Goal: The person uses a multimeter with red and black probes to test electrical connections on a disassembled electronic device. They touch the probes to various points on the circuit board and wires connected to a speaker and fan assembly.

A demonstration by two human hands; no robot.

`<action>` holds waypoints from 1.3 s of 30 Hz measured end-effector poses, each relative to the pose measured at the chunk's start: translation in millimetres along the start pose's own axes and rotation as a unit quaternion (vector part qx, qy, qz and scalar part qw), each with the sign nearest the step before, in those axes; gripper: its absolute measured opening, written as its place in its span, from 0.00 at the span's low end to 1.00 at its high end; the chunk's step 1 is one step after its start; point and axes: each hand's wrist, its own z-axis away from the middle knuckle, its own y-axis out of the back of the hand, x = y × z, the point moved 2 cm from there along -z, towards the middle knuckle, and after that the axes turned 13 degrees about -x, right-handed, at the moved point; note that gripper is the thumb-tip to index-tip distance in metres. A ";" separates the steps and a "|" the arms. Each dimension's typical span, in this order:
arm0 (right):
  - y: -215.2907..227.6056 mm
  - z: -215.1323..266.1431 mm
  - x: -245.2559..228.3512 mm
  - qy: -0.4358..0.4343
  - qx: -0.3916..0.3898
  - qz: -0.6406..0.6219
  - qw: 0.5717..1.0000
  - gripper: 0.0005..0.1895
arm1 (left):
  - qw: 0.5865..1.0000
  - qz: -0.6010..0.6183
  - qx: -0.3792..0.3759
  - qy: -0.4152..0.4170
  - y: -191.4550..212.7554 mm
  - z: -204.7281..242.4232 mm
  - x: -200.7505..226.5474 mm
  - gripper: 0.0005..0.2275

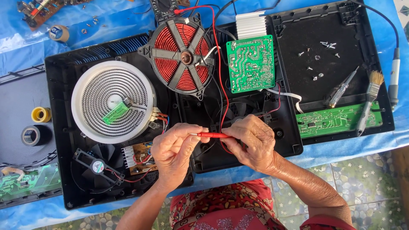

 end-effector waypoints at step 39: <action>-26.5 16.1 -8.5 -0.206 -0.076 -0.385 0.896 0.15 | 0.998 -0.012 -0.065 -0.023 23.7 4.6 0.6 0.03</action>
